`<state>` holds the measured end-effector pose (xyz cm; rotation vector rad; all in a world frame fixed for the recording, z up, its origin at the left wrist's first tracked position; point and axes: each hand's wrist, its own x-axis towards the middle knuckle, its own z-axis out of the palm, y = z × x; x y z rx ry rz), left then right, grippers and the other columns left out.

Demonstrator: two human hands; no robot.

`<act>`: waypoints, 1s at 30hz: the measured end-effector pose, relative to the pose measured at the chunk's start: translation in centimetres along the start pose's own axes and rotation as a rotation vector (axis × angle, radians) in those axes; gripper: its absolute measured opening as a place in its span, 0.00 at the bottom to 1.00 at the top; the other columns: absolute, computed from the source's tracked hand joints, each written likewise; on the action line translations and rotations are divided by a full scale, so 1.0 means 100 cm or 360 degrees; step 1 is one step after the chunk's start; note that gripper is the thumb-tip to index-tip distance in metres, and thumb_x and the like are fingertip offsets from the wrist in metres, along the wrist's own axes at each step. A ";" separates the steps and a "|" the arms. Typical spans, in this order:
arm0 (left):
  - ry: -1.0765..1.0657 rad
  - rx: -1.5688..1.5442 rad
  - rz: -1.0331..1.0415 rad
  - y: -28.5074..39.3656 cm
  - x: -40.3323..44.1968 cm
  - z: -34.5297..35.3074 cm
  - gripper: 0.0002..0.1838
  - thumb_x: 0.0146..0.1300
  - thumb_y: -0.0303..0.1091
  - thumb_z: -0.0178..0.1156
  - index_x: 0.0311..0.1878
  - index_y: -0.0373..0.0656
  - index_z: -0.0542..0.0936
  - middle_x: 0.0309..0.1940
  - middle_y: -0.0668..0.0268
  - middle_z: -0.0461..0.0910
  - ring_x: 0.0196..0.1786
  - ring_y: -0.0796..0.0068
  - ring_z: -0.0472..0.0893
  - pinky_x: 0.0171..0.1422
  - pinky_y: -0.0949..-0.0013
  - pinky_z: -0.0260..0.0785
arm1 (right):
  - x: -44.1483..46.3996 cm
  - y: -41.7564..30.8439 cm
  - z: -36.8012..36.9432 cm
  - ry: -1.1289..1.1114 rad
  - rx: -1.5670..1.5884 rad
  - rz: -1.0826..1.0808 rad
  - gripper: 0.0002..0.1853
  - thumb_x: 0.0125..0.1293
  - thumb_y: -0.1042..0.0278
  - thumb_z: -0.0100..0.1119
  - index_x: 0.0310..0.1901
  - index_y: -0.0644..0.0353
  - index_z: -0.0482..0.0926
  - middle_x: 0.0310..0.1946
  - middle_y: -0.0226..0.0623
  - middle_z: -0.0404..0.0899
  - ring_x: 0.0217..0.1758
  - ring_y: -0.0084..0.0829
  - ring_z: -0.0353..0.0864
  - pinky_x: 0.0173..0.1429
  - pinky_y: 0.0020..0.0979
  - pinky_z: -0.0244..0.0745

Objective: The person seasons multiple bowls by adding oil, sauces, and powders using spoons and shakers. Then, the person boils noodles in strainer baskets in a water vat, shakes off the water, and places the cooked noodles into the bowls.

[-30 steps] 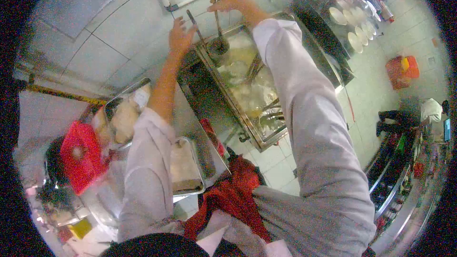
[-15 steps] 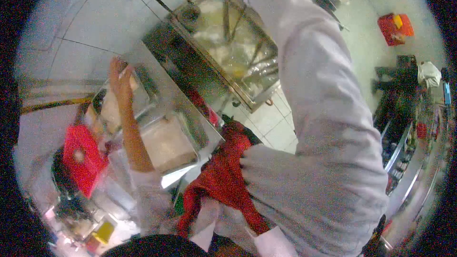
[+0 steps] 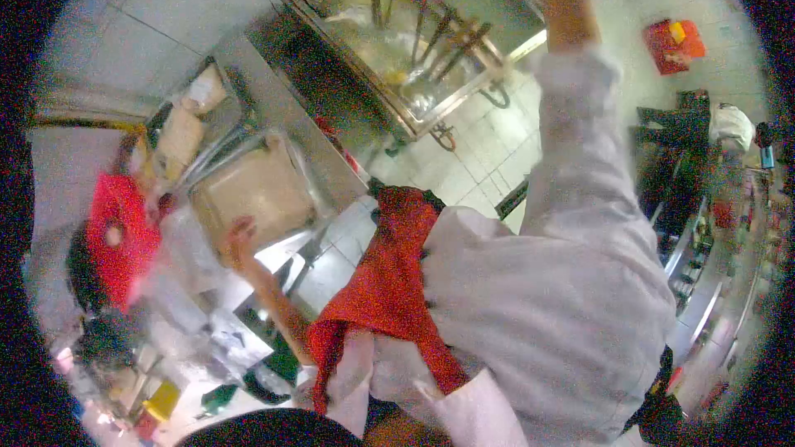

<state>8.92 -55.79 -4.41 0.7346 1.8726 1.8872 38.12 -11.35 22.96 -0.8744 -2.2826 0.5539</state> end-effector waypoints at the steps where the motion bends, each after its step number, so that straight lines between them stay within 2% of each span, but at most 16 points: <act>1: -0.0158 0.0009 -0.0151 -0.007 -0.020 0.012 0.15 0.61 0.37 0.57 0.43 0.32 0.78 0.40 0.59 0.80 0.43 0.69 0.79 0.49 0.67 0.73 | -0.033 0.006 0.006 -0.0028 -0.0027 -0.0008 0.27 0.50 0.50 0.68 0.45 0.66 0.81 0.35 0.41 0.84 0.36 0.29 0.82 0.39 0.30 0.78; 3: -0.0464 -0.0132 -0.0295 -0.014 -0.061 0.050 0.08 0.61 0.27 0.57 0.41 0.33 0.78 0.38 0.60 0.80 0.42 0.73 0.79 0.50 0.71 0.71 | -0.096 0.022 0.022 -0.0247 0.0105 0.0068 0.21 0.57 0.63 0.68 0.52 0.59 0.79 0.31 0.31 0.81 0.33 0.23 0.79 0.36 0.26 0.77; 4: -0.0541 -0.0207 -0.0386 -0.022 -0.084 0.068 0.08 0.61 0.23 0.56 0.43 0.34 0.77 0.38 0.61 0.81 0.42 0.73 0.79 0.50 0.72 0.70 | -0.124 0.007 0.027 -0.0473 -0.0045 0.0104 0.20 0.58 0.65 0.67 0.52 0.58 0.79 0.33 0.31 0.82 0.35 0.22 0.79 0.38 0.26 0.77; 5: -0.0738 -0.0319 -0.0479 -0.033 -0.099 0.084 0.09 0.62 0.24 0.57 0.46 0.35 0.77 0.38 0.61 0.81 0.43 0.73 0.79 0.50 0.72 0.70 | -0.152 -0.009 0.031 -0.0692 -0.0194 0.0142 0.18 0.60 0.67 0.65 0.52 0.58 0.79 0.35 0.31 0.82 0.36 0.21 0.80 0.39 0.26 0.77; 6: -0.0875 -0.0539 -0.0550 -0.065 -0.117 0.104 0.10 0.64 0.27 0.56 0.48 0.35 0.76 0.38 0.61 0.81 0.42 0.73 0.80 0.48 0.72 0.71 | -0.176 -0.011 0.037 -0.0798 -0.0070 0.0241 0.19 0.58 0.63 0.67 0.50 0.58 0.79 0.34 0.32 0.82 0.37 0.24 0.81 0.40 0.28 0.77; 7: -0.0932 -0.0528 -0.0779 -0.070 -0.130 0.125 0.10 0.66 0.29 0.54 0.47 0.35 0.76 0.38 0.62 0.81 0.41 0.74 0.80 0.46 0.72 0.72 | -0.197 -0.011 0.041 -0.0905 0.0053 0.0346 0.20 0.56 0.60 0.68 0.48 0.58 0.80 0.33 0.34 0.83 0.37 0.26 0.82 0.42 0.29 0.77; 9: -0.1017 -0.0613 -0.1069 -0.125 -0.158 0.163 0.10 0.68 0.31 0.53 0.46 0.36 0.77 0.38 0.62 0.81 0.40 0.75 0.81 0.43 0.74 0.72 | -0.225 -0.012 0.041 -0.1062 -0.0035 0.0497 0.19 0.59 0.69 0.65 0.53 0.59 0.78 0.38 0.35 0.82 0.38 0.23 0.82 0.40 0.26 0.78; 10: -0.1063 -0.0609 -0.1216 -0.153 -0.167 0.182 0.10 0.68 0.32 0.53 0.45 0.36 0.77 0.37 0.63 0.82 0.39 0.76 0.81 0.43 0.75 0.72 | -0.231 -0.012 0.035 -0.1119 -0.0021 0.0481 0.20 0.58 0.70 0.66 0.53 0.59 0.77 0.38 0.35 0.82 0.38 0.23 0.82 0.40 0.27 0.78; 13: -0.1045 -0.0467 -0.1096 -0.218 -0.173 0.230 0.12 0.65 0.36 0.56 0.44 0.37 0.78 0.37 0.64 0.82 0.38 0.77 0.81 0.41 0.76 0.72 | -0.238 -0.009 0.010 -0.1053 -0.0088 0.0575 0.20 0.58 0.71 0.65 0.53 0.60 0.77 0.40 0.34 0.81 0.39 0.23 0.82 0.41 0.27 0.78; 16: -0.0919 -0.0638 -0.1369 -0.326 -0.194 0.284 0.15 0.61 0.40 0.60 0.46 0.39 0.78 0.39 0.65 0.82 0.39 0.77 0.81 0.43 0.74 0.72 | -0.238 0.017 -0.018 -0.1000 -0.0222 0.0631 0.20 0.58 0.73 0.65 0.54 0.60 0.76 0.39 0.33 0.81 0.39 0.22 0.81 0.41 0.25 0.78; 18: -0.0941 -0.0230 -0.1209 -0.380 -0.193 0.321 0.18 0.58 0.42 0.62 0.46 0.41 0.79 0.39 0.66 0.81 0.39 0.77 0.80 0.44 0.71 0.71 | -0.232 0.033 -0.030 -0.1010 -0.0313 0.0575 0.20 0.58 0.73 0.65 0.54 0.60 0.77 0.39 0.33 0.81 0.38 0.21 0.81 0.41 0.24 0.78; 20: -0.0821 -0.0156 -0.1099 -0.416 -0.203 0.359 0.18 0.58 0.42 0.61 0.47 0.41 0.79 0.40 0.65 0.80 0.41 0.75 0.79 0.43 0.71 0.71 | -0.225 0.061 -0.040 -0.0981 -0.0359 0.0655 0.21 0.56 0.72 0.66 0.54 0.58 0.78 0.39 0.32 0.82 0.36 0.20 0.80 0.39 0.24 0.77; 22: -0.0544 -0.0406 -0.1095 -0.439 -0.216 0.394 0.18 0.59 0.41 0.60 0.48 0.41 0.79 0.42 0.64 0.79 0.43 0.73 0.78 0.42 0.70 0.70 | -0.219 0.090 -0.044 -0.1066 -0.0384 0.0619 0.21 0.56 0.73 0.67 0.53 0.58 0.78 0.38 0.33 0.82 0.36 0.21 0.81 0.40 0.24 0.77; 25: -0.0249 -0.0458 -0.1339 -0.448 -0.218 0.440 0.18 0.58 0.40 0.60 0.49 0.40 0.78 0.45 0.60 0.78 0.48 0.69 0.78 0.41 0.69 0.70 | -0.213 0.123 -0.048 -0.1188 -0.0335 0.0584 0.19 0.56 0.72 0.67 0.51 0.60 0.78 0.38 0.35 0.82 0.37 0.22 0.81 0.41 0.27 0.78; 27: -0.0115 -0.1243 -0.1449 -0.467 -0.225 0.462 0.11 0.64 0.40 0.54 0.40 0.40 0.74 0.36 0.61 0.77 0.37 0.69 0.79 0.37 0.69 0.73 | -0.210 0.146 -0.056 -0.1281 -0.0364 0.0564 0.19 0.57 0.71 0.66 0.52 0.60 0.78 0.38 0.36 0.82 0.37 0.24 0.81 0.41 0.27 0.78; 30: -0.0112 -0.0621 -0.1121 -0.494 -0.233 0.492 0.13 0.68 0.44 0.48 0.34 0.45 0.72 0.22 0.69 0.72 0.23 0.78 0.70 0.24 0.70 0.60 | -0.205 0.171 -0.062 -0.1315 -0.0356 0.0586 0.20 0.57 0.70 0.66 0.53 0.61 0.78 0.39 0.38 0.82 0.37 0.25 0.82 0.40 0.28 0.79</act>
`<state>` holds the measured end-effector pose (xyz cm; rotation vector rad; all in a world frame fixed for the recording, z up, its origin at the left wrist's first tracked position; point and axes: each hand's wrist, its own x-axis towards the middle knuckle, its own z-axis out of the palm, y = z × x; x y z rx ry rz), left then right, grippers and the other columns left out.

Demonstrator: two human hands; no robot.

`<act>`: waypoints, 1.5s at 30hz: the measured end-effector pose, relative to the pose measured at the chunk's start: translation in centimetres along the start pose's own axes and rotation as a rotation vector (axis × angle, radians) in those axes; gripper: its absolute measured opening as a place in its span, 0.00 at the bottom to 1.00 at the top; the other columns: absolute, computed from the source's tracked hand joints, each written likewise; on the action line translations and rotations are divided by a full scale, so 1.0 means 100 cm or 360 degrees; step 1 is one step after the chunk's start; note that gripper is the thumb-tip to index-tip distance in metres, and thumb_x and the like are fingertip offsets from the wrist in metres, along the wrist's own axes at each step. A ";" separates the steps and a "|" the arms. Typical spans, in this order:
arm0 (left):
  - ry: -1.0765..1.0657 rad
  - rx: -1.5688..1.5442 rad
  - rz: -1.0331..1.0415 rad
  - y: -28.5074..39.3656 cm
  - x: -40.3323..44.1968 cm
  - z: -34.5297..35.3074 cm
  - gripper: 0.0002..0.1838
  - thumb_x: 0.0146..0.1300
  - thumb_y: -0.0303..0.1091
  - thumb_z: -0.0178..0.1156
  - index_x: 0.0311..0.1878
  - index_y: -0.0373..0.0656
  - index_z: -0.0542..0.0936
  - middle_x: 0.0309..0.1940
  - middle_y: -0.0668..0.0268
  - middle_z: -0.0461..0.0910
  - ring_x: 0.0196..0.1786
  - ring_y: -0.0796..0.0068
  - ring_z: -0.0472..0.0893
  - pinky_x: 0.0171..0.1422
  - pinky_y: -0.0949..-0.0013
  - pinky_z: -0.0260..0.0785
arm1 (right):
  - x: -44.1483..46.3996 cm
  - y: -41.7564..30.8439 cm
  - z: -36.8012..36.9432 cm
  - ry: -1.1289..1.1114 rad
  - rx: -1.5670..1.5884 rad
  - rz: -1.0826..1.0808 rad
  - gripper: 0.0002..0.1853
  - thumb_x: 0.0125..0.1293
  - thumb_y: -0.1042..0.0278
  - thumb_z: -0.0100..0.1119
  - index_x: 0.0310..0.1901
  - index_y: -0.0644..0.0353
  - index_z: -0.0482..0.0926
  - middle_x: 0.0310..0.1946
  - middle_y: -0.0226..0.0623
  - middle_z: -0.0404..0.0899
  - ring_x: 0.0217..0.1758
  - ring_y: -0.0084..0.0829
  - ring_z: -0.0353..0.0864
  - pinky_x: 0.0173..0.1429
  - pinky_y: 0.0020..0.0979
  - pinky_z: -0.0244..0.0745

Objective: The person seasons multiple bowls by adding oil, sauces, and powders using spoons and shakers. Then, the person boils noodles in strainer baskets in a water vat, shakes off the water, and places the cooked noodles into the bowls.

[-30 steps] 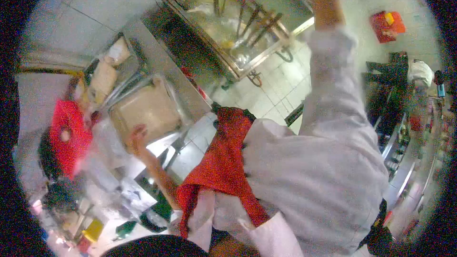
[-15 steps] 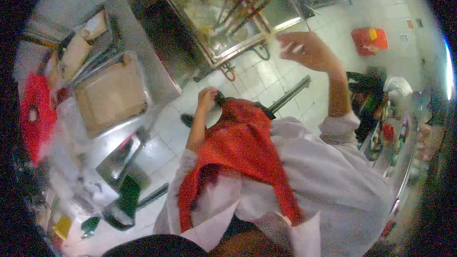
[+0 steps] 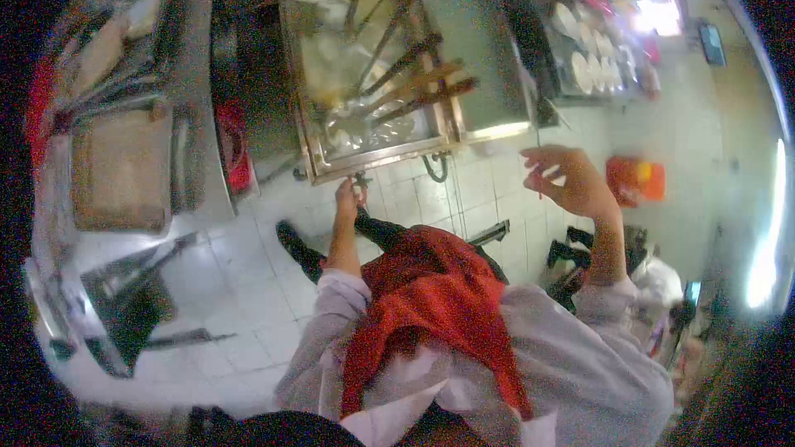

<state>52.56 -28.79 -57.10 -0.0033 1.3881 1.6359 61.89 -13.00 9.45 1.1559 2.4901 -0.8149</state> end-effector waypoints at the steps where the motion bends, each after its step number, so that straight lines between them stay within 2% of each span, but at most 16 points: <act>1: 0.0005 -0.0391 -0.0329 0.016 -0.002 0.008 0.14 0.68 0.45 0.47 0.37 0.44 0.73 0.26 0.68 0.74 0.25 0.77 0.72 0.25 0.70 0.62 | 0.004 0.009 0.000 -0.0029 0.0004 -0.0054 0.20 0.57 0.70 0.66 0.53 0.61 0.78 0.39 0.38 0.82 0.37 0.25 0.82 0.40 0.28 0.79; 3: 0.0317 -0.0754 -0.0476 0.062 -0.030 0.024 0.20 0.61 0.39 0.60 0.56 0.47 0.74 0.46 0.66 0.76 0.45 0.73 0.73 0.39 0.66 0.69 | 0.009 0.026 0.002 -0.0031 -0.0014 -0.0077 0.20 0.57 0.70 0.66 0.53 0.61 0.78 0.39 0.38 0.82 0.38 0.25 0.82 0.41 0.28 0.80; 5: 0.0405 -0.0279 -0.0475 0.061 -0.029 0.031 0.22 0.67 0.47 0.48 0.58 0.43 0.69 0.53 0.64 0.69 0.47 0.69 0.73 0.41 0.68 0.71 | 0.012 0.031 0.001 -0.0087 -0.0037 -0.0076 0.20 0.57 0.70 0.66 0.53 0.61 0.77 0.39 0.39 0.82 0.39 0.26 0.82 0.43 0.28 0.80; 8: 0.0396 -0.0160 -0.0062 -0.024 -0.002 0.016 0.24 0.60 0.44 0.57 0.58 0.44 0.72 0.54 0.59 0.72 0.51 0.61 0.73 0.49 0.61 0.71 | 0.015 0.041 0.000 -0.0165 0.0008 -0.0086 0.21 0.57 0.69 0.66 0.53 0.62 0.77 0.40 0.39 0.82 0.40 0.27 0.83 0.43 0.29 0.80; 11: 0.0330 0.1299 0.0529 -0.020 -0.004 0.010 0.21 0.51 0.38 0.66 0.50 0.45 0.80 0.56 0.48 0.74 0.56 0.50 0.73 0.59 0.55 0.67 | 0.016 0.041 -0.004 -0.0173 -0.0038 -0.0064 0.21 0.58 0.69 0.66 0.54 0.61 0.77 0.39 0.39 0.81 0.40 0.28 0.83 0.44 0.29 0.80; 14: 0.0568 0.1611 0.0971 -0.049 0.007 0.011 0.19 0.49 0.37 0.66 0.46 0.46 0.81 0.50 0.57 0.79 0.50 0.52 0.76 0.57 0.58 0.69 | 0.013 0.057 -0.005 -0.0164 0.0027 -0.0072 0.22 0.58 0.68 0.67 0.54 0.61 0.77 0.40 0.40 0.82 0.40 0.28 0.83 0.44 0.29 0.80; 17: 0.0594 0.1738 0.0966 -0.040 0.006 0.010 0.18 0.48 0.37 0.67 0.45 0.46 0.82 0.48 0.61 0.80 0.48 0.52 0.76 0.54 0.59 0.71 | 0.008 0.064 -0.006 -0.0152 0.0075 -0.0088 0.21 0.57 0.71 0.66 0.53 0.61 0.77 0.39 0.38 0.81 0.40 0.26 0.82 0.42 0.28 0.79; 20: 0.0369 0.0699 0.0458 -0.042 0.009 0.010 0.23 0.53 0.38 0.66 0.54 0.46 0.76 0.52 0.57 0.77 0.46 0.58 0.77 0.48 0.59 0.73 | 0.004 0.072 -0.007 -0.0157 0.0117 -0.0013 0.23 0.57 0.64 0.68 0.54 0.61 0.77 0.41 0.40 0.82 0.40 0.30 0.83 0.43 0.31 0.79; 23: 0.0194 0.0475 0.0218 -0.056 0.024 0.005 0.26 0.59 0.36 0.63 0.60 0.42 0.69 0.50 0.56 0.75 0.42 0.66 0.77 0.35 0.68 0.75 | -0.001 0.086 -0.006 -0.0140 0.0135 -0.0074 0.23 0.57 0.62 0.68 0.53 0.61 0.77 0.41 0.41 0.81 0.40 0.31 0.83 0.43 0.31 0.79; 26: 0.0340 0.0099 0.0183 -0.025 0.005 0.014 0.20 0.60 0.34 0.62 0.53 0.39 0.71 0.42 0.59 0.75 0.38 0.68 0.77 0.27 0.71 0.72 | -0.008 0.098 -0.002 -0.0119 0.0193 -0.0034 0.23 0.58 0.63 0.67 0.53 0.63 0.76 0.40 0.42 0.81 0.41 0.31 0.83 0.42 0.32 0.80; 28: 0.0190 -0.0814 -0.0569 -0.042 0.029 -0.007 0.14 0.60 0.33 0.60 0.47 0.40 0.72 0.37 0.62 0.75 0.36 0.69 0.76 0.26 0.70 0.69 | -0.016 0.107 0.000 -0.0083 0.0210 -0.0052 0.22 0.58 0.64 0.67 0.53 0.63 0.76 0.40 0.41 0.81 0.41 0.30 0.83 0.43 0.31 0.79; 31: -0.0373 -0.0787 -0.0396 0.009 -0.014 0.000 0.11 0.61 0.36 0.59 0.43 0.41 0.72 0.38 0.62 0.75 0.36 0.69 0.76 0.25 0.70 0.67 | -0.026 0.113 0.001 -0.0098 0.0222 -0.0120 0.22 0.59 0.62 0.66 0.52 0.63 0.76 0.40 0.42 0.80 0.41 0.32 0.83 0.43 0.32 0.80; 32: -0.0021 -0.0472 -0.0509 0.005 -0.014 0.001 0.14 0.62 0.41 0.57 0.42 0.41 0.73 0.35 0.64 0.75 0.33 0.69 0.76 0.27 0.70 0.66 | -0.029 0.116 0.003 -0.0102 0.0220 -0.0076 0.22 0.59 0.61 0.66 0.52 0.63 0.76 0.41 0.42 0.80 0.42 0.32 0.83 0.42 0.32 0.80; 35: -0.0080 0.0096 -0.0295 0.034 -0.063 0.002 0.18 0.62 0.48 0.57 0.42 0.41 0.73 0.34 0.67 0.75 0.40 0.70 0.76 0.35 0.63 0.68 | -0.044 0.121 0.009 -0.0063 0.0244 -0.0103 0.23 0.59 0.59 0.66 0.52 0.64 0.76 0.42 0.42 0.80 0.42 0.33 0.83 0.43 0.32 0.80; 39: -0.0708 0.0705 -0.0866 0.104 -0.143 0.015 0.30 0.62 0.59 0.53 0.55 0.43 0.72 0.50 0.64 0.75 0.58 0.69 0.68 0.53 0.54 0.66 | -0.081 0.146 0.004 0.0053 0.0513 0.0039 0.24 0.58 0.59 0.66 0.53 0.64 0.76 0.43 0.43 0.80 0.43 0.34 0.83 0.46 0.33 0.81; 45: -0.1257 0.1419 -0.1289 0.236 -0.234 0.135 0.28 0.66 0.57 0.48 0.54 0.40 0.76 0.45 0.66 0.80 0.46 0.70 0.79 0.52 0.68 0.67 | -0.120 0.252 0.024 0.0271 0.0721 0.0268 0.26 0.58 0.56 0.66 0.54 0.63 0.76 0.41 0.44 0.81 0.44 0.35 0.83 0.45 0.34 0.79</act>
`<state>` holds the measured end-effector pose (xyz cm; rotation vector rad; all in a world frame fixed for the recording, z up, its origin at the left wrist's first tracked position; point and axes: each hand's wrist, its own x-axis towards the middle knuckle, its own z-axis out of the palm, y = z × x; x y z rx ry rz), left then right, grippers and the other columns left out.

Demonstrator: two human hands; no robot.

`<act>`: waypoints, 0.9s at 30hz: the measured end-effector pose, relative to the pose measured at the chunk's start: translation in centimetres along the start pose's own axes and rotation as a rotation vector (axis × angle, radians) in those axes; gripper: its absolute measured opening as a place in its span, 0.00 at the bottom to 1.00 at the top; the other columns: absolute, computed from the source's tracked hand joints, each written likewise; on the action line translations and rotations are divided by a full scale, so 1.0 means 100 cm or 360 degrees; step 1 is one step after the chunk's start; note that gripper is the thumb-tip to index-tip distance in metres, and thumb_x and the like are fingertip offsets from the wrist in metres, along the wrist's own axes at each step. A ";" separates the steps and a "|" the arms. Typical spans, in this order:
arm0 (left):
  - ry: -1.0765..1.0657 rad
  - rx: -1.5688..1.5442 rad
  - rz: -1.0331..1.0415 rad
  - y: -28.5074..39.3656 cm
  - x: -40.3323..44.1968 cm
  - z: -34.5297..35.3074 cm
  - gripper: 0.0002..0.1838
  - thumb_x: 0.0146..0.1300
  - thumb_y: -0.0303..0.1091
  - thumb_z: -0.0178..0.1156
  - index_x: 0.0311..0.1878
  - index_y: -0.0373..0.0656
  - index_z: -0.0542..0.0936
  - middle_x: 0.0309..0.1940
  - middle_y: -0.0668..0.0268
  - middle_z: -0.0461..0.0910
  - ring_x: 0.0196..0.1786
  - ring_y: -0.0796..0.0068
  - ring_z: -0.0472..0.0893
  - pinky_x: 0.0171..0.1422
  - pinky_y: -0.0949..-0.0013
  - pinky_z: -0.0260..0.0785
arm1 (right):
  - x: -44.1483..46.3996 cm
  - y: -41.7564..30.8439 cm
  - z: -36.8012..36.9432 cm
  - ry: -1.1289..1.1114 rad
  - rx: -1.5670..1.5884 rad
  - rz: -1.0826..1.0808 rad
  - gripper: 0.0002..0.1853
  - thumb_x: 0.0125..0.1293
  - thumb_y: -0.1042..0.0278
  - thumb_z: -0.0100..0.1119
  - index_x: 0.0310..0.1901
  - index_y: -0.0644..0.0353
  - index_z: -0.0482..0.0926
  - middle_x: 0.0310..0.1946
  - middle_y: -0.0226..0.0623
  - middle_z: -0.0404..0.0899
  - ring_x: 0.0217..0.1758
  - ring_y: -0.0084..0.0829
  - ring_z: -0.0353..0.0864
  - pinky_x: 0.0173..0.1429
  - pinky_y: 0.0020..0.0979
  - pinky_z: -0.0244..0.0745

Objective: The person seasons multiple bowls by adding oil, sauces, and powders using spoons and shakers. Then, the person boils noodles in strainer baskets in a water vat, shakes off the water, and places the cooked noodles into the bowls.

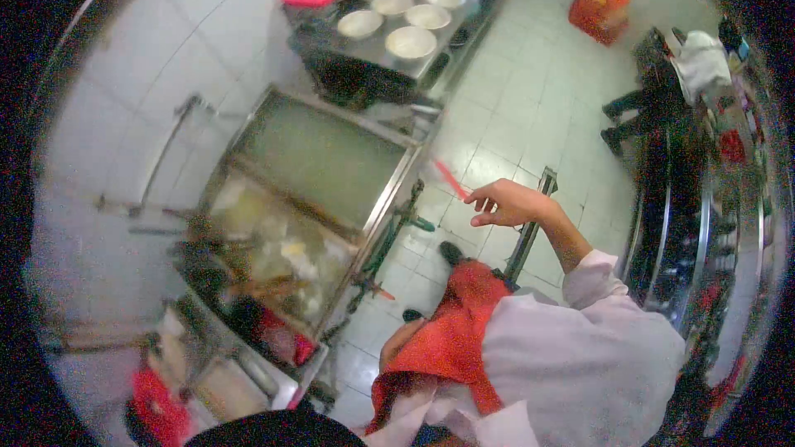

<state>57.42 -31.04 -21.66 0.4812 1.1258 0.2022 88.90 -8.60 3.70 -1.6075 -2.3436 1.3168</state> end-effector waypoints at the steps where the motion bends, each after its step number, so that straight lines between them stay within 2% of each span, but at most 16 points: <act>1: -0.0095 0.0083 -0.0036 0.033 -0.006 0.013 0.27 0.67 0.54 0.48 0.52 0.39 0.77 0.43 0.66 0.82 0.45 0.70 0.80 0.51 0.70 0.68 | -0.003 0.020 -0.010 0.0054 0.0027 0.0007 0.29 0.57 0.50 0.66 0.52 0.65 0.77 0.39 0.47 0.82 0.41 0.39 0.83 0.45 0.35 0.77; 2: -0.0087 0.0120 -0.0046 0.057 -0.002 0.014 0.27 0.67 0.54 0.48 0.52 0.39 0.77 0.43 0.66 0.82 0.45 0.70 0.80 0.51 0.70 0.68 | -0.005 0.040 -0.020 0.0083 0.0053 0.0008 0.29 0.57 0.50 0.66 0.52 0.65 0.77 0.39 0.47 0.82 0.41 0.39 0.83 0.45 0.35 0.77; 4: -0.0259 0.0480 0.0516 0.114 0.007 0.000 0.26 0.68 0.51 0.47 0.49 0.36 0.78 0.42 0.62 0.83 0.48 0.70 0.80 0.53 0.69 0.68 | -0.005 0.091 -0.043 0.0138 0.0105 0.0154 0.29 0.56 0.50 0.66 0.52 0.65 0.77 0.40 0.46 0.82 0.41 0.39 0.83 0.46 0.35 0.77; 6: -0.0040 0.0406 0.0602 0.193 0.014 -0.004 0.24 0.68 0.49 0.50 0.45 0.34 0.80 0.38 0.60 0.84 0.46 0.70 0.81 0.54 0.67 0.68 | 0.003 0.150 -0.072 0.0151 0.0166 0.0212 0.29 0.55 0.50 0.67 0.53 0.63 0.77 0.41 0.46 0.82 0.43 0.39 0.83 0.48 0.35 0.77; 8: 0.0354 0.0522 0.0979 0.309 0.004 0.029 0.20 0.66 0.46 0.52 0.44 0.38 0.82 0.38 0.62 0.84 0.44 0.70 0.81 0.54 0.64 0.69 | 0.012 0.205 -0.112 0.0221 0.0209 0.0268 0.30 0.55 0.50 0.67 0.53 0.63 0.77 0.40 0.46 0.82 0.44 0.39 0.83 0.48 0.34 0.76; 9: 0.0477 0.0355 0.1156 0.360 0.016 0.041 0.20 0.64 0.47 0.58 0.43 0.36 0.81 0.38 0.63 0.83 0.44 0.72 0.80 0.55 0.65 0.68 | 0.016 0.232 -0.136 0.0254 0.0203 0.0344 0.30 0.54 0.50 0.68 0.53 0.63 0.77 0.40 0.46 0.83 0.43 0.38 0.83 0.48 0.34 0.77; 10: 0.0732 0.0525 0.1249 0.409 0.040 0.039 0.20 0.63 0.47 0.60 0.44 0.37 0.81 0.38 0.64 0.82 0.44 0.74 0.78 0.53 0.68 0.69 | 0.021 0.253 -0.165 0.0235 0.0186 0.0331 0.30 0.54 0.50 0.68 0.53 0.63 0.77 0.40 0.46 0.83 0.43 0.38 0.83 0.48 0.34 0.77; 13: 0.0918 0.0561 0.1578 0.558 0.145 0.023 0.27 0.58 0.35 0.66 0.57 0.33 0.71 0.53 0.61 0.76 0.53 0.72 0.75 0.57 0.68 0.67 | 0.040 0.301 -0.242 0.0392 0.0298 0.0455 0.29 0.52 0.51 0.69 0.50 0.65 0.78 0.39 0.47 0.83 0.43 0.38 0.83 0.48 0.34 0.77; 14: 0.1153 0.0936 0.1747 0.609 0.165 0.034 0.33 0.54 0.38 0.69 0.60 0.32 0.68 0.58 0.54 0.72 0.59 0.63 0.72 0.63 0.63 0.64 | 0.059 0.311 -0.268 0.0395 0.0176 0.0436 0.28 0.52 0.52 0.68 0.49 0.64 0.78 0.39 0.46 0.83 0.43 0.39 0.83 0.48 0.35 0.77; 15: 0.1415 0.1313 0.1533 0.653 0.189 0.026 0.42 0.49 0.42 0.71 0.64 0.33 0.64 0.62 0.48 0.67 0.66 0.53 0.65 0.69 0.58 0.58 | 0.084 0.314 -0.294 0.0406 0.0055 0.0413 0.27 0.52 0.53 0.68 0.49 0.63 0.78 0.39 0.46 0.83 0.43 0.40 0.83 0.48 0.36 0.77; 18: 0.1583 0.1782 0.1491 0.731 0.257 0.002 0.48 0.44 0.47 0.73 0.66 0.35 0.62 0.65 0.48 0.63 0.70 0.49 0.58 0.71 0.53 0.53 | 0.194 0.308 -0.341 0.0383 -0.0400 -0.0043 0.25 0.52 0.56 0.66 0.50 0.62 0.78 0.40 0.46 0.82 0.43 0.45 0.81 0.48 0.40 0.76; 20: 0.1754 0.2101 0.1084 0.758 0.283 -0.003 0.52 0.40 0.50 0.73 0.67 0.37 0.60 0.67 0.52 0.61 0.71 0.50 0.55 0.71 0.47 0.50 | 0.269 0.294 -0.362 0.0433 -0.0539 -0.0352 0.25 0.52 0.58 0.66 0.51 0.62 0.76 0.42 0.46 0.80 0.46 0.46 0.79 0.51 0.40 0.75; 21: 0.1840 0.2146 0.1005 0.763 0.299 -0.010 0.52 0.36 0.54 0.73 0.65 0.40 0.64 0.66 0.54 0.63 0.69 0.51 0.58 0.70 0.41 0.49 | 0.307 0.282 -0.374 0.0495 -0.0623 -0.0483 0.25 0.52 0.58 0.65 0.51 0.61 0.76 0.42 0.46 0.80 0.48 0.46 0.78 0.52 0.41 0.73; 22: 0.1860 0.2133 0.1010 0.771 0.302 -0.009 0.52 0.36 0.54 0.73 0.65 0.40 0.64 0.66 0.54 0.63 0.69 0.51 0.58 0.70 0.41 0.49 | 0.345 0.267 -0.384 0.0372 -0.0675 -0.0316 0.25 0.51 0.62 0.64 0.52 0.60 0.75 0.44 0.45 0.78 0.52 0.45 0.75 0.55 0.41 0.72; 24: 0.1763 0.2267 0.0720 0.784 0.302 -0.005 0.50 0.34 0.56 0.74 0.62 0.41 0.68 0.63 0.56 0.66 0.66 0.54 0.61 0.68 0.40 0.49 | 0.408 0.255 -0.398 0.0449 -0.0688 -0.0408 0.26 0.48 0.66 0.64 0.52 0.61 0.75 0.47 0.47 0.75 0.54 0.47 0.73 0.55 0.42 0.71; 27: 0.1846 0.2361 0.0783 0.781 0.311 -0.004 0.45 0.36 0.53 0.74 0.60 0.43 0.70 0.57 0.59 0.70 0.62 0.57 0.66 0.67 0.44 0.50 | 0.482 0.246 -0.399 0.0743 -0.1013 -0.0736 0.27 0.43 0.70 0.64 0.50 0.61 0.74 0.45 0.48 0.74 0.53 0.47 0.73 0.53 0.41 0.72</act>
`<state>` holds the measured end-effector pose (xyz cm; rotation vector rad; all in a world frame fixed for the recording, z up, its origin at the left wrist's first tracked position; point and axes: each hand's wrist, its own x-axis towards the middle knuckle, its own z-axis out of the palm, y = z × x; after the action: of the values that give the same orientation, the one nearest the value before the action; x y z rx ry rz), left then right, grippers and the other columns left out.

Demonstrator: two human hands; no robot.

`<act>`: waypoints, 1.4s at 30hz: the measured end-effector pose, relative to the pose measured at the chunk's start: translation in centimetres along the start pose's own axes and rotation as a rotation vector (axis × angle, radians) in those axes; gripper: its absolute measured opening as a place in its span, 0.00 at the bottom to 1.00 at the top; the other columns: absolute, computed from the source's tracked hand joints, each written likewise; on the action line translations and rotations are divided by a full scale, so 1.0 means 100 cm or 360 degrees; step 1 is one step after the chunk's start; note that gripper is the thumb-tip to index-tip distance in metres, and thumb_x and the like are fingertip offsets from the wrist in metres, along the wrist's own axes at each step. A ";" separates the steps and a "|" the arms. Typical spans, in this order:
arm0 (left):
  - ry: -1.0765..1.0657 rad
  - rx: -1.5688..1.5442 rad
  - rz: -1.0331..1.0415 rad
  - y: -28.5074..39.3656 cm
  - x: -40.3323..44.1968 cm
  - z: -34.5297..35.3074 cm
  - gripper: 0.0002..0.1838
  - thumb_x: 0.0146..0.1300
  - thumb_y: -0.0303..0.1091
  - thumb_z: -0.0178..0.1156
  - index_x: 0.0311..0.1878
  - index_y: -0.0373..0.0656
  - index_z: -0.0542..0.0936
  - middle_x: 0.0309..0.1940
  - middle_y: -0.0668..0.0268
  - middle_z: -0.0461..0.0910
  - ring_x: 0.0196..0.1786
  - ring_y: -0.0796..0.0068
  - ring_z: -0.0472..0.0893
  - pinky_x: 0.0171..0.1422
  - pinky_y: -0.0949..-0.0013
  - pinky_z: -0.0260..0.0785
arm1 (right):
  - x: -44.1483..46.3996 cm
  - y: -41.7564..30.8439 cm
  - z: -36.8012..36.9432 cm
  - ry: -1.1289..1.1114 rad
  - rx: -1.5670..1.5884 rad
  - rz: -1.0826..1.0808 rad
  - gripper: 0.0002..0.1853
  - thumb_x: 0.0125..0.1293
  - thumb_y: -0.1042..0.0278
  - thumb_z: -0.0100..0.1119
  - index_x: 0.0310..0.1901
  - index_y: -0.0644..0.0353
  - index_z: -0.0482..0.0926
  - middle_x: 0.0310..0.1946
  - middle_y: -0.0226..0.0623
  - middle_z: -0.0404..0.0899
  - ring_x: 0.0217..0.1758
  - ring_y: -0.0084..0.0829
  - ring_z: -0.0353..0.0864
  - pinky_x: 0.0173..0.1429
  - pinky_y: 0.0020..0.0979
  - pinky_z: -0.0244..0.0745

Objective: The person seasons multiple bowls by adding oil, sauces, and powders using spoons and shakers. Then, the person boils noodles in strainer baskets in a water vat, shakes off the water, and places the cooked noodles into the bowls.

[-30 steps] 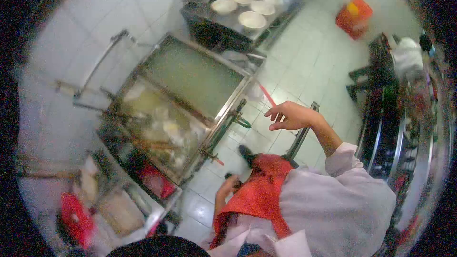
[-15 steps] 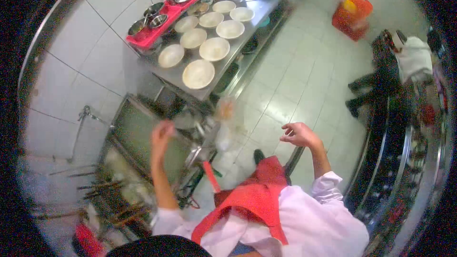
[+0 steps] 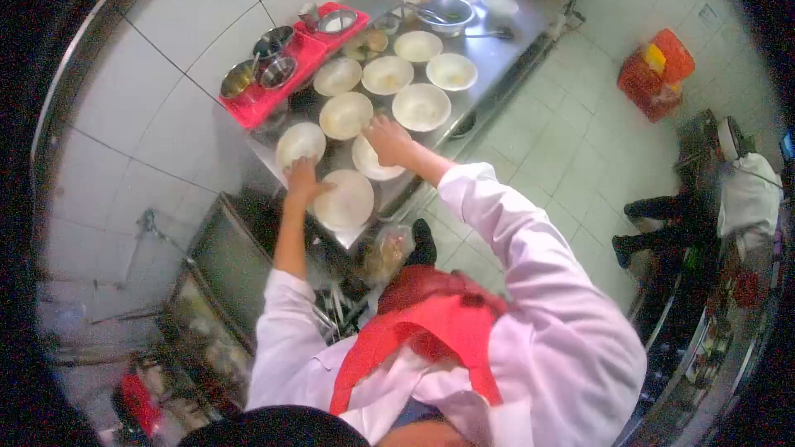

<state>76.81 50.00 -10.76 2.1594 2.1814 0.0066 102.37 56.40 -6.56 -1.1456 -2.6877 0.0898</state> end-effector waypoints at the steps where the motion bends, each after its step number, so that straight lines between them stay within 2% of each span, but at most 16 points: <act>1: 0.0067 0.0031 0.0056 -0.001 0.011 -0.003 0.44 0.37 0.51 0.74 0.60 0.43 0.70 0.56 0.60 0.71 0.61 0.58 0.67 0.66 0.46 0.51 | 0.021 0.004 0.004 -0.0051 -0.0104 -0.0021 0.30 0.42 0.70 0.64 0.53 0.61 0.73 0.47 0.48 0.73 0.55 0.47 0.71 0.54 0.42 0.71; 5: 0.0026 -0.0232 -0.0058 0.004 0.012 -0.002 0.42 0.39 0.47 0.73 0.60 0.43 0.70 0.53 0.59 0.72 0.59 0.59 0.69 0.66 0.47 0.52 | 0.085 0.038 0.017 -0.0206 -0.0173 -0.0387 0.36 0.41 0.69 0.66 0.58 0.59 0.68 0.50 0.47 0.71 0.56 0.46 0.70 0.56 0.45 0.69; 9: 0.0139 -0.0230 -0.0090 0.008 0.014 -0.006 0.40 0.39 0.44 0.74 0.59 0.43 0.72 0.51 0.59 0.75 0.59 0.58 0.69 0.65 0.49 0.53 | 0.113 0.055 0.032 -0.0694 -0.0359 -0.0561 0.32 0.39 0.66 0.66 0.53 0.56 0.74 0.48 0.37 0.74 0.56 0.38 0.70 0.61 0.37 0.65; 11: 0.0155 -0.0490 -0.0046 0.002 0.018 -0.020 0.30 0.42 0.42 0.73 0.51 0.42 0.78 0.46 0.58 0.78 0.54 0.60 0.74 0.60 0.54 0.61 | 0.113 0.063 0.044 -0.0632 -0.0301 -0.0682 0.23 0.42 0.67 0.66 0.45 0.55 0.77 0.44 0.36 0.76 0.54 0.39 0.73 0.55 0.40 0.69; 13: 0.0335 -0.1084 -0.0394 -0.005 0.035 -0.056 0.19 0.47 0.38 0.70 0.41 0.39 0.81 0.36 0.58 0.82 0.42 0.66 0.80 0.48 0.61 0.70 | 0.114 0.072 0.067 -0.0477 -0.0240 -0.0792 0.22 0.42 0.66 0.66 0.44 0.55 0.77 0.42 0.35 0.77 0.53 0.38 0.73 0.54 0.40 0.69; 17: 0.1105 -0.1045 -0.0761 -0.062 0.097 -0.108 0.13 0.61 0.38 0.59 0.36 0.35 0.79 0.26 0.61 0.81 0.28 0.71 0.80 0.35 0.69 0.71 | 0.125 0.094 0.057 -0.0605 0.0222 -0.0905 0.20 0.43 0.68 0.62 0.43 0.56 0.78 0.43 0.37 0.76 0.51 0.41 0.74 0.57 0.41 0.67; 20: 0.1089 -0.1525 -0.1047 -0.122 0.158 -0.109 0.19 0.64 0.42 0.55 0.34 0.30 0.78 0.27 0.56 0.81 0.28 0.69 0.81 0.33 0.65 0.73 | 0.133 0.136 0.037 -0.0398 0.0554 -0.0670 0.20 0.43 0.67 0.62 0.43 0.56 0.77 0.43 0.40 0.76 0.49 0.45 0.75 0.55 0.44 0.68; 22: 0.1172 -0.1765 -0.1007 -0.128 0.178 -0.121 0.20 0.64 0.43 0.54 0.34 0.29 0.78 0.27 0.54 0.81 0.29 0.67 0.82 0.32 0.63 0.74 | 0.131 0.162 0.018 -0.0390 0.0229 -0.0417 0.20 0.43 0.67 0.63 0.42 0.57 0.78 0.44 0.41 0.76 0.49 0.47 0.74 0.56 0.44 0.68; 25: 0.0867 -0.1729 -0.1440 -0.130 0.196 -0.141 0.22 0.63 0.44 0.54 0.34 0.28 0.78 0.28 0.52 0.80 0.31 0.66 0.83 0.32 0.61 0.75 | 0.130 0.199 0.013 -0.0599 0.0174 -0.0356 0.20 0.44 0.66 0.64 0.44 0.57 0.78 0.45 0.44 0.75 0.52 0.47 0.73 0.57 0.45 0.67; 29: 0.0950 -0.0436 -0.1552 -0.081 0.175 -0.155 0.27 0.63 0.53 0.51 0.40 0.33 0.80 0.35 0.48 0.82 0.43 0.53 0.82 0.45 0.53 0.74 | 0.138 0.203 -0.001 -0.0165 0.0629 -0.0480 0.20 0.47 0.69 0.64 0.45 0.60 0.77 0.42 0.47 0.76 0.49 0.49 0.74 0.55 0.45 0.68; 30: 0.0890 -0.0737 -0.1682 -0.072 0.164 -0.153 0.28 0.63 0.57 0.49 0.42 0.37 0.81 0.39 0.48 0.81 0.47 0.49 0.80 0.49 0.51 0.71 | 0.145 0.197 -0.002 -0.0179 0.0812 -0.0548 0.19 0.47 0.70 0.64 0.44 0.62 0.77 0.41 0.47 0.76 0.48 0.50 0.74 0.54 0.44 0.69; 32: 0.1422 -0.1113 -0.1326 -0.017 0.134 -0.134 0.21 0.59 0.49 0.58 0.41 0.39 0.80 0.37 0.50 0.81 0.41 0.52 0.81 0.47 0.55 0.72 | 0.149 0.183 0.004 -0.0375 0.1257 -0.0531 0.18 0.52 0.70 0.63 0.47 0.61 0.76 0.45 0.43 0.77 0.53 0.45 0.73 0.59 0.45 0.65; 33: 0.1329 -0.1297 -0.1166 0.018 0.119 -0.135 0.20 0.57 0.47 0.63 0.42 0.39 0.79 0.38 0.52 0.81 0.42 0.57 0.80 0.47 0.60 0.72 | 0.146 0.169 0.007 -0.0514 0.1289 -0.0696 0.18 0.52 0.70 0.63 0.47 0.61 0.76 0.45 0.43 0.77 0.53 0.45 0.73 0.59 0.45 0.65; 35: 0.1259 -0.1588 -0.0959 0.084 0.093 -0.112 0.27 0.54 0.49 0.66 0.49 0.37 0.76 0.50 0.53 0.77 0.53 0.60 0.76 0.58 0.60 0.67 | 0.135 0.145 0.001 -0.1029 0.2091 -0.0143 0.24 0.61 0.60 0.60 0.58 0.60 0.71 0.56 0.44 0.72 0.62 0.42 0.68 0.65 0.44 0.60; 37: 0.0966 -0.1663 -0.0965 0.148 0.063 -0.106 0.43 0.50 0.53 0.68 0.63 0.35 0.65 0.65 0.48 0.63 0.70 0.54 0.61 0.73 0.58 0.51 | 0.111 0.111 -0.018 -0.0928 0.2473 -0.0225 0.33 0.61 0.52 0.59 0.64 0.59 0.62 0.62 0.47 0.65 0.67 0.42 0.62 0.69 0.45 0.55; 42: 0.1282 -0.1446 -0.0806 0.190 -0.035 -0.067 0.59 0.48 0.59 0.67 0.72 0.35 0.46 0.72 0.44 0.47 0.75 0.48 0.48 0.76 0.56 0.41 | 0.036 -0.008 -0.084 -0.0845 0.2951 -0.0712 0.51 0.57 0.33 0.53 0.72 0.57 0.42 0.72 0.52 0.44 0.76 0.46 0.41 0.76 0.49 0.35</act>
<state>95.42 47.05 -2.89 1.1296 2.2403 1.6841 101.27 58.14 2.34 0.1454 -1.6396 2.2755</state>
